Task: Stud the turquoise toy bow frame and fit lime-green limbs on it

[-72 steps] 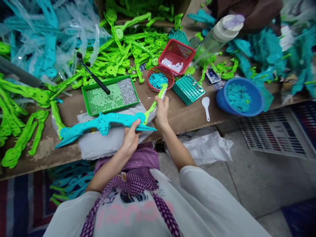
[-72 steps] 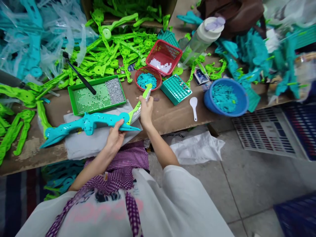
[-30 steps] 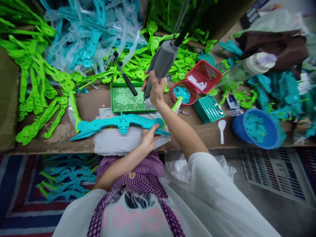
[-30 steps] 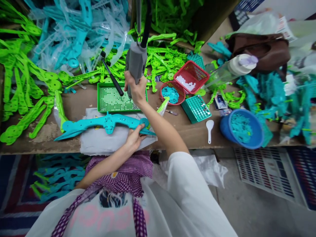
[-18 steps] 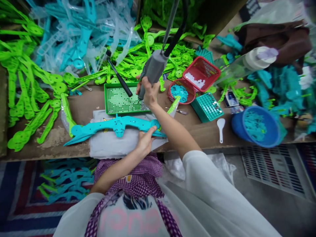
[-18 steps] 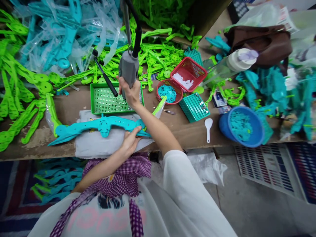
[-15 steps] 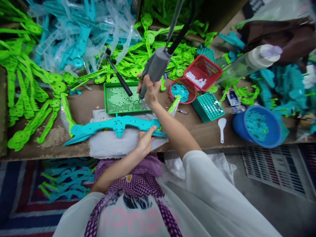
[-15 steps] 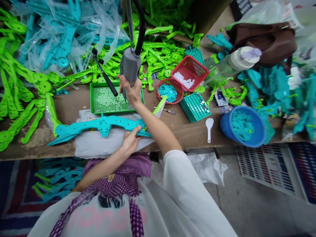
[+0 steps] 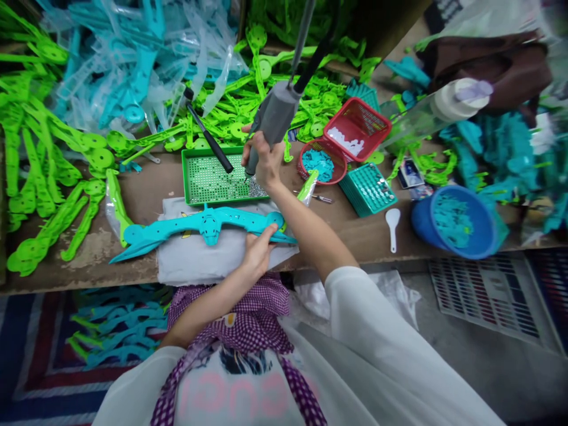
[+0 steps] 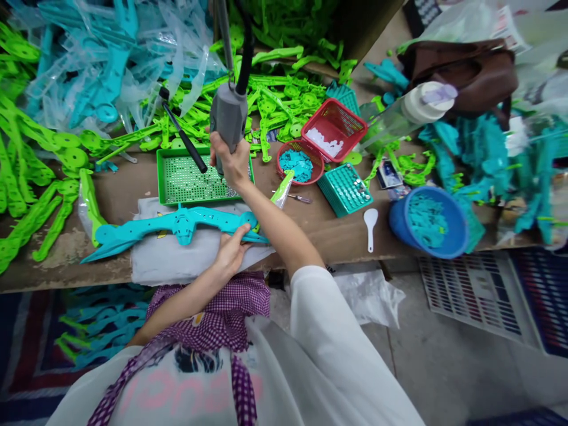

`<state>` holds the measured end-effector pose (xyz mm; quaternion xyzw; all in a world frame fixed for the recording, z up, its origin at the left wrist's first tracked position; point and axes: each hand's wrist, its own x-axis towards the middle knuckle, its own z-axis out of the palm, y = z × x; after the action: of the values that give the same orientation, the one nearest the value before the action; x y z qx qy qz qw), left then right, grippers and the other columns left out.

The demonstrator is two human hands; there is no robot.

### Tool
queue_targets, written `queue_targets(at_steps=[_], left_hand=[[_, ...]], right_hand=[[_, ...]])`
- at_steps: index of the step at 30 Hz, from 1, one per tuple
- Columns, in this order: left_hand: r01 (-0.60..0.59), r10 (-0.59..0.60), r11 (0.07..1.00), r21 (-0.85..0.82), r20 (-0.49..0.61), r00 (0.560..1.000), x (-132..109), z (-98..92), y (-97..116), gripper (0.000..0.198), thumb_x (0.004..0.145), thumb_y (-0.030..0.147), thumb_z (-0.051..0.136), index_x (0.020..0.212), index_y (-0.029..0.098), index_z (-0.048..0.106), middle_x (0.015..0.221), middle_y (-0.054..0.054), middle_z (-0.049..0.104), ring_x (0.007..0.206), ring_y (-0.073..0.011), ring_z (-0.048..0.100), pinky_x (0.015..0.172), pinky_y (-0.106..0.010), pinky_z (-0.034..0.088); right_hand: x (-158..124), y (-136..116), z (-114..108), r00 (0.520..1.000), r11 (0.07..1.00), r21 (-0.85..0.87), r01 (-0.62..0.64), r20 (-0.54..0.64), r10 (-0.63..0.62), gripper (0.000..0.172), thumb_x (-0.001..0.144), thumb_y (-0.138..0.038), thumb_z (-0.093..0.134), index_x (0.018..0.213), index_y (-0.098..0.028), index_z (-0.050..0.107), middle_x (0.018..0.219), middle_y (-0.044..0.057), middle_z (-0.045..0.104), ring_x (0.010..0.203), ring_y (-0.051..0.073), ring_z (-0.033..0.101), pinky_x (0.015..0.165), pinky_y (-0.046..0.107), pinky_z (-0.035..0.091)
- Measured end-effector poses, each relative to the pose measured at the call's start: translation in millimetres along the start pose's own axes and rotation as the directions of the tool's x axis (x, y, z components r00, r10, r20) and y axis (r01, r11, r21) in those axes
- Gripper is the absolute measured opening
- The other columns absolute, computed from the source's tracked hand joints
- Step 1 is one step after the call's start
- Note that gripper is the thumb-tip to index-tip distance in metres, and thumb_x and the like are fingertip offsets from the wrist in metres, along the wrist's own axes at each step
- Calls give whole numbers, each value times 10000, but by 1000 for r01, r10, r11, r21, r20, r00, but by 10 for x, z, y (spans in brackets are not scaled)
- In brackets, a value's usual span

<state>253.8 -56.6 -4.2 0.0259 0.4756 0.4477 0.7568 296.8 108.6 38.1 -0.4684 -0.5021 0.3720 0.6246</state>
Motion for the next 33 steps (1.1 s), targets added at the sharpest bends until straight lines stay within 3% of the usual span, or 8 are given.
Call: queue_targets(at_steps=[5, 9, 12, 17, 24, 29, 33], left_hand=[[21, -21, 1000, 16, -16, 1000, -5, 4, 48, 228, 622, 158, 808, 776, 198, 645, 789, -7, 719, 812, -184, 660, 807, -345, 511], [27, -27, 999, 29, 1, 1000, 2, 9, 49, 214, 639, 173, 801, 805, 193, 667, 839, -24, 737, 846, -192, 671, 847, -360, 506], [15, -15, 1000, 26, -4, 1000, 13, 14, 31, 181, 657, 167, 783, 797, 194, 671, 803, -10, 734, 821, -182, 674, 859, -368, 499], [10, -9, 999, 33, -26, 1000, 8, 27, 31, 181, 655, 158, 778, 790, 201, 666, 749, 16, 711, 782, -172, 669, 851, -369, 491], [15, -14, 1000, 21, -36, 999, 0, 52, 47, 182, 646, 150, 781, 750, 205, 643, 711, 18, 689, 805, -175, 666, 867, -367, 483], [28, -28, 1000, -7, -45, 999, -10, 83, 60, 169, 637, 112, 753, 714, 196, 627, 668, 34, 669, 694, -139, 631, 799, -325, 477], [26, -26, 1000, -3, -57, 998, -17, 81, 53, 158, 652, 117, 736, 686, 193, 601, 625, 44, 639, 645, -121, 600, 757, -298, 460]], right_hand=[[-294, -557, -312, 989, 963, 238, 127, -101, -105, 485, 735, -726, 578, 865, -261, 619, 476, -62, 468, 373, 109, 459, 390, 261, 364], [-747, -800, -575, 999, 970, 239, 32, -24, -27, 587, 592, -812, 622, 790, -260, 596, 434, -70, 430, 345, 123, 446, 357, 271, 360], [-930, -757, -672, 999, 986, 161, -50, 3, 50, 671, 550, -888, 562, 764, -253, 599, 454, -49, 446, 384, 136, 481, 385, 286, 403], [-951, -576, -694, 995, 986, 131, -102, -3, 103, 743, 510, -945, 501, 733, -245, 617, 492, -28, 477, 418, 135, 499, 412, 294, 440], [-982, -458, -656, 995, 985, 143, -101, 32, 97, 694, 510, -908, 554, 688, -238, 595, 457, -35, 483, 400, 129, 477, 413, 294, 449], [-980, -505, -600, 992, 987, 103, -119, 50, 115, 643, 484, -856, 619, 516, -228, 482, 470, -20, 506, 447, 132, 518, 446, 296, 484], [-1010, -462, -628, 989, 988, 91, -128, 85, 120, 615, 498, -824, 639, 532, -223, 511, 493, -10, 537, 457, 136, 540, 459, 302, 494]])
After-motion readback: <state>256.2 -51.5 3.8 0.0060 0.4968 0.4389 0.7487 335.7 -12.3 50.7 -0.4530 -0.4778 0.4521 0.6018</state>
